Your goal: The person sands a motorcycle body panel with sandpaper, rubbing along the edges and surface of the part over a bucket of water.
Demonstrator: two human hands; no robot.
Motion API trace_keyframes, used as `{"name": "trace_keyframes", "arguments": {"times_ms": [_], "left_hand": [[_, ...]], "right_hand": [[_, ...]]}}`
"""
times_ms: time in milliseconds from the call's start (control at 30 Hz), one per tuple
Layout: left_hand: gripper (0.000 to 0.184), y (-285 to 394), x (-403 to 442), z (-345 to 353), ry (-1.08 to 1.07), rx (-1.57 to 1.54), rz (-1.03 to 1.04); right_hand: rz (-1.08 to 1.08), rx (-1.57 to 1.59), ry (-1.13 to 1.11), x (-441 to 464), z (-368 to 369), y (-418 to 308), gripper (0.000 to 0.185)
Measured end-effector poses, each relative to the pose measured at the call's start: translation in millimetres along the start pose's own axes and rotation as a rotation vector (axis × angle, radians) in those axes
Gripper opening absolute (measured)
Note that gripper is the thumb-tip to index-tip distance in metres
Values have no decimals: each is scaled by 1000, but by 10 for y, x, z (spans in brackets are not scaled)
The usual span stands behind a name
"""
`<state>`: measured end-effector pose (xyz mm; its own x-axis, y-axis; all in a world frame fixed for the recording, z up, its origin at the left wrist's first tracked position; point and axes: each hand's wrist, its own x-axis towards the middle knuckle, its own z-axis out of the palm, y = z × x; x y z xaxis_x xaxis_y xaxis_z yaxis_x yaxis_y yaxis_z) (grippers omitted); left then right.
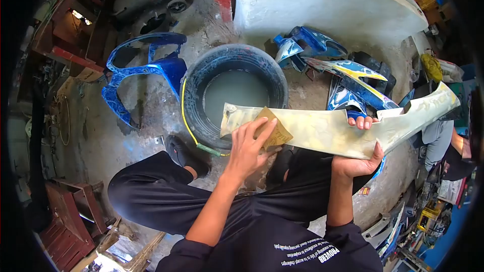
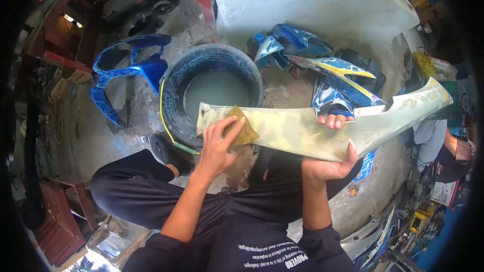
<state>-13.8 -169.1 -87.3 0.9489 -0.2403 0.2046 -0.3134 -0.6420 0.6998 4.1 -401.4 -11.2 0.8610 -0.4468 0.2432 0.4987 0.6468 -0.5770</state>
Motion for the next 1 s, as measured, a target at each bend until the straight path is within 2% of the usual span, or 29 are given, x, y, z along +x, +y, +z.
{"name": "trace_keyframes", "arguments": {"times_ms": [100, 167, 300, 400, 433, 500, 567, 667, 733, 767, 833, 867, 900, 967, 1000], "left_hand": [[72, -73, 29, 45, -85, 156, 73], [79, -22, 19, 106, 21, 70, 220], [72, -10, -106, 83, -11, 28, 273], [57, -250, -17, 115, 210, 218, -125], [57, -225, -43, 164, 210, 217, -125], [61, 63, -34, 214, 142, -95, 17], [63, 415, -60, 196, 84, -156, 111], [56, 195, -14, 164, 155, -53, 56], [54, -79, -19, 276, 267, 116, -325], [54, 4, -14, 271, 266, 115, -321], [47, 388, -114, 213, 188, -130, -15], [41, 553, -166, 170, 133, -172, 23], [41, 511, -170, 175, 139, -171, 19], [40, 290, -145, 194, 215, 59, -110], [38, 143, -85, 170, 221, 90, -290]], "right_hand": [[-9, 10, 16, 33, -21, -13, 49], [-12, 6, 19, 52, -44, -51, 49], [4, 22, 31, 50, -60, -41, 48], [-8, 25, 18, 35, -54, -18, 49], [-8, 28, -3, 34, -49, -13, 49], [-7, 21, -16, 44, -21, 3, 48], [4, 9, -23, 17, -5, -8, 47], [1, 24, 8, 29, 29, -14, 48], [-5, 24, -1, 20, 18, -9, 47], [-7, 23, -15, 30, 11, -3, 47], [-7, 36, -18, 35, -1, -4, 47], [-5, 54, -27, 34, -2, -4, 47], [1, 56, -31, 35, -2, -1, 47], [2, 27, 8, 33, -10, -9, 48], [-4, 26, 14, 18, -12, -21, 48]]}}
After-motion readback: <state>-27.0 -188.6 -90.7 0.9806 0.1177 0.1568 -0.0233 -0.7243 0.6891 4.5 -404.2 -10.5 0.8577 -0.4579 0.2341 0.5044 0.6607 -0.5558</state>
